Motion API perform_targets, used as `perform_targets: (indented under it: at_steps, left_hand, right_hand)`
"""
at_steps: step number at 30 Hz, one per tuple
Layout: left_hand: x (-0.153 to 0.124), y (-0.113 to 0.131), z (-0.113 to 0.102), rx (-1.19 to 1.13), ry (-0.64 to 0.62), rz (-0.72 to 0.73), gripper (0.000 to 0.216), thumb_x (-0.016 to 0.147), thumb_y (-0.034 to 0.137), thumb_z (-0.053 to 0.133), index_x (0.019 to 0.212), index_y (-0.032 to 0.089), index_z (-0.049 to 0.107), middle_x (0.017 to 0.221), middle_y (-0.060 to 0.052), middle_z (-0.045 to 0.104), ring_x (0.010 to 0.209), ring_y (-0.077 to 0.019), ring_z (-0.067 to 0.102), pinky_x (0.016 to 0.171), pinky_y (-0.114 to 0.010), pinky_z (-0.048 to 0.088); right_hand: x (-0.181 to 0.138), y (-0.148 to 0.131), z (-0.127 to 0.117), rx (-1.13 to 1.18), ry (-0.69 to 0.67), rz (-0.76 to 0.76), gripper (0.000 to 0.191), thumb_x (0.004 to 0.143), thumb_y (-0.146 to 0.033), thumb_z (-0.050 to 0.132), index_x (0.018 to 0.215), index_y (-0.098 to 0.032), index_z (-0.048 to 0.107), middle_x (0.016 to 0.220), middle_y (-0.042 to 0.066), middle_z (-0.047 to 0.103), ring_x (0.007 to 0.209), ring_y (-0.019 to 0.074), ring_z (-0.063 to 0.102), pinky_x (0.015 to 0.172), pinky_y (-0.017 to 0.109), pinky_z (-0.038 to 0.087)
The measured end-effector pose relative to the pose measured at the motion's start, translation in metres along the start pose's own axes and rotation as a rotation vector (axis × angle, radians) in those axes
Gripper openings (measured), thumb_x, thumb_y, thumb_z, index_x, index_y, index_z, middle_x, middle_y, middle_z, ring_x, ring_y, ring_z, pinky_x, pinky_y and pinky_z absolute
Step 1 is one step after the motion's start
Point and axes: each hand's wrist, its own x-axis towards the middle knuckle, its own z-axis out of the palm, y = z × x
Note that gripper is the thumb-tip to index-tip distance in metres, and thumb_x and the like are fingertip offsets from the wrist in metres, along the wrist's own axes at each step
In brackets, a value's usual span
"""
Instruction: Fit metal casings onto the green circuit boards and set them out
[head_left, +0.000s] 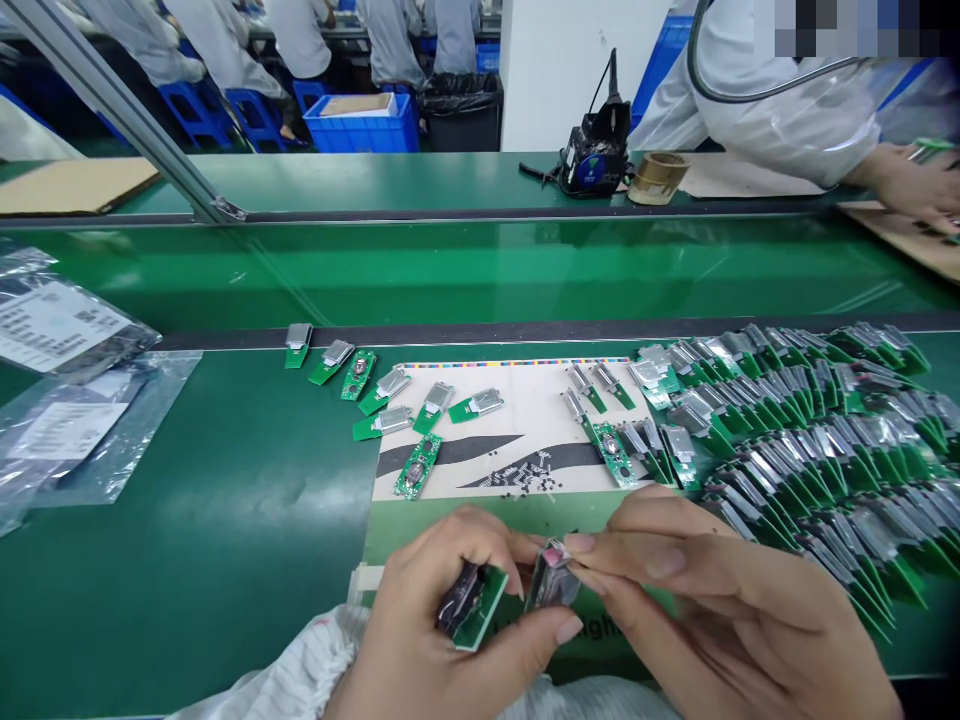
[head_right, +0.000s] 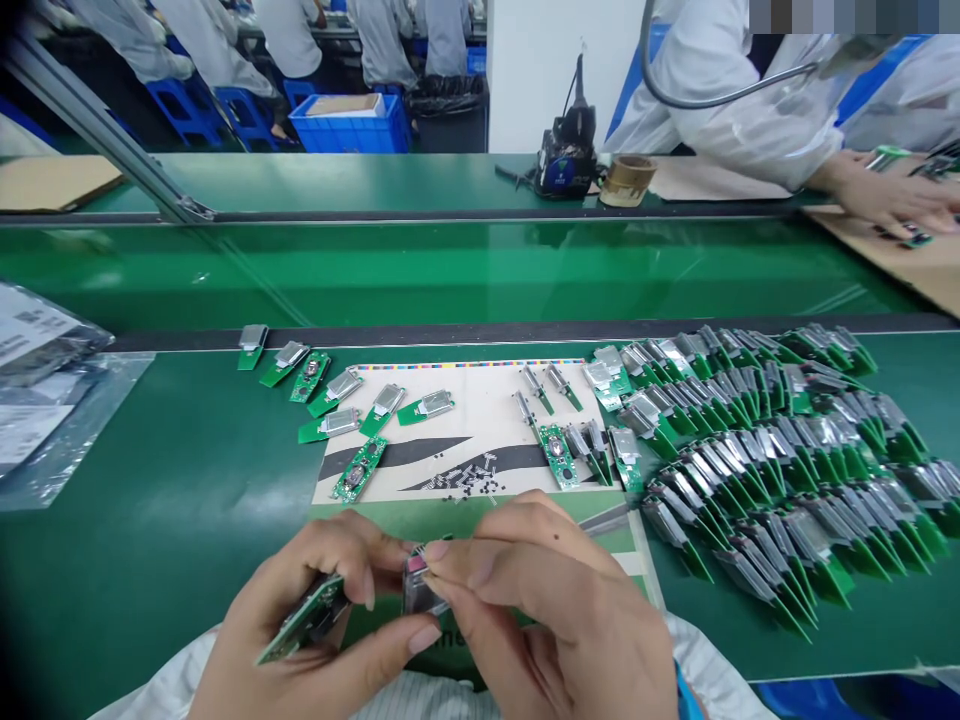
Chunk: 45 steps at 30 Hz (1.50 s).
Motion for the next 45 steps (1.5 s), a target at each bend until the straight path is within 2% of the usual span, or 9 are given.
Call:
perform_targets:
  at_steps: [5, 8, 13, 18, 31, 35, 38, 41, 45]
  left_hand:
    - [-0.001, -0.002, 0.0, 0.032, -0.017, 0.007, 0.033, 0.07, 0.01, 0.076, 0.067, 0.024, 0.045, 0.073, 0.007, 0.064, 0.065, -0.0111, 0.062, 0.059, -0.018, 0.05]
    - [-0.001, -0.004, 0.001, 0.038, -0.007, 0.013, 0.034, 0.07, 0.009, 0.075, 0.068, 0.024, 0.045, 0.072, 0.006, 0.063, 0.065, -0.0116, 0.062, 0.059, -0.018, 0.05]
    - [0.0, -0.004, 0.001, 0.028, -0.017, 0.036, 0.034, 0.07, 0.009, 0.076, 0.067, 0.023, 0.045, 0.074, 0.007, 0.064, 0.066, -0.0105, 0.062, 0.06, -0.017, 0.05]
    - [-0.001, -0.007, 0.002, 0.05, -0.037, 0.022, 0.034, 0.071, 0.01, 0.075, 0.07, 0.024, 0.044, 0.075, 0.008, 0.063, 0.068, -0.0101, 0.063, 0.061, -0.018, 0.05]
    - [-0.002, -0.009, 0.004, 0.071, -0.068, 0.045, 0.033, 0.074, 0.01, 0.073, 0.072, 0.025, 0.043, 0.075, 0.008, 0.064, 0.07, -0.0107, 0.065, 0.064, -0.017, 0.051]
    - [0.001, -0.011, 0.011, -0.027, -0.073, -0.029, 0.035, 0.069, 0.005, 0.073, 0.067, 0.023, 0.044, 0.076, 0.007, 0.065, 0.073, -0.0118, 0.065, 0.065, -0.019, 0.051]
    - [0.006, -0.014, 0.017, -0.107, -0.161, -0.135, 0.032, 0.067, 0.004, 0.073, 0.066, 0.022, 0.047, 0.081, 0.004, 0.067, 0.078, -0.0153, 0.065, 0.069, -0.024, 0.051]
    - [0.011, -0.019, 0.019, -0.273, -0.273, -0.308, 0.025, 0.071, 0.01, 0.072, 0.071, 0.022, 0.05, 0.094, -0.002, 0.064, 0.092, -0.0202, 0.064, 0.077, -0.031, 0.053]
    - [0.016, -0.028, 0.013, -0.483, -0.182, -0.51, 0.017, 0.078, 0.022, 0.07, 0.08, 0.022, 0.053, 0.098, -0.002, 0.059, 0.093, -0.019, 0.06, 0.076, -0.031, 0.052]
  right_hand:
    - [-0.001, -0.002, 0.0, -0.075, 0.014, -0.02, 0.015, 0.085, -0.009, 0.056, 0.091, -0.022, 0.06, 0.073, 0.001, 0.065, 0.064, 0.0123, 0.064, 0.053, 0.017, 0.054]
    - [-0.002, -0.002, 0.003, -0.039, 0.01, 0.053, 0.014, 0.086, -0.01, 0.057, 0.089, -0.023, 0.061, 0.077, 0.001, 0.066, 0.068, 0.0133, 0.067, 0.057, 0.017, 0.057]
    - [-0.009, 0.005, 0.005, 0.206, 0.104, 0.065, 0.039, 0.084, -0.005, 0.061, 0.111, -0.031, 0.049, 0.092, -0.002, 0.071, 0.085, 0.0144, 0.07, 0.073, 0.021, 0.06]
    - [-0.012, 0.008, 0.007, 0.186, 0.118, 0.08, 0.041, 0.083, -0.002, 0.059, 0.111, -0.03, 0.048, 0.091, -0.002, 0.07, 0.086, 0.0146, 0.069, 0.079, 0.025, 0.06]
    - [-0.013, 0.009, 0.005, 0.152, 0.073, 0.116, 0.028, 0.088, -0.007, 0.055, 0.107, -0.028, 0.051, 0.09, -0.001, 0.064, 0.088, 0.0141, 0.065, 0.072, 0.021, 0.057]
    - [-0.021, 0.019, -0.002, 0.051, -0.044, 0.168, 0.02, 0.091, -0.025, 0.062, 0.109, -0.028, 0.053, 0.107, 0.005, 0.059, 0.103, 0.0185, 0.061, 0.076, 0.024, 0.056]
    - [-0.033, 0.027, -0.006, 0.03, -0.163, 0.268, 0.011, 0.094, -0.03, 0.057, 0.104, -0.028, 0.055, 0.114, 0.006, 0.057, 0.106, 0.0202, 0.059, 0.081, 0.028, 0.055]
    - [-0.047, 0.034, -0.013, -0.004, -0.216, 0.372, 0.006, 0.098, -0.029, 0.048, 0.102, -0.027, 0.053, 0.101, 0.003, 0.062, 0.094, 0.018, 0.064, 0.075, 0.027, 0.056]
    - [-0.061, 0.057, -0.028, -0.394, -0.134, 0.369, 0.015, 0.097, -0.036, 0.048, 0.103, -0.023, 0.055, 0.089, 0.004, 0.063, 0.078, 0.0204, 0.064, 0.059, 0.028, 0.053]
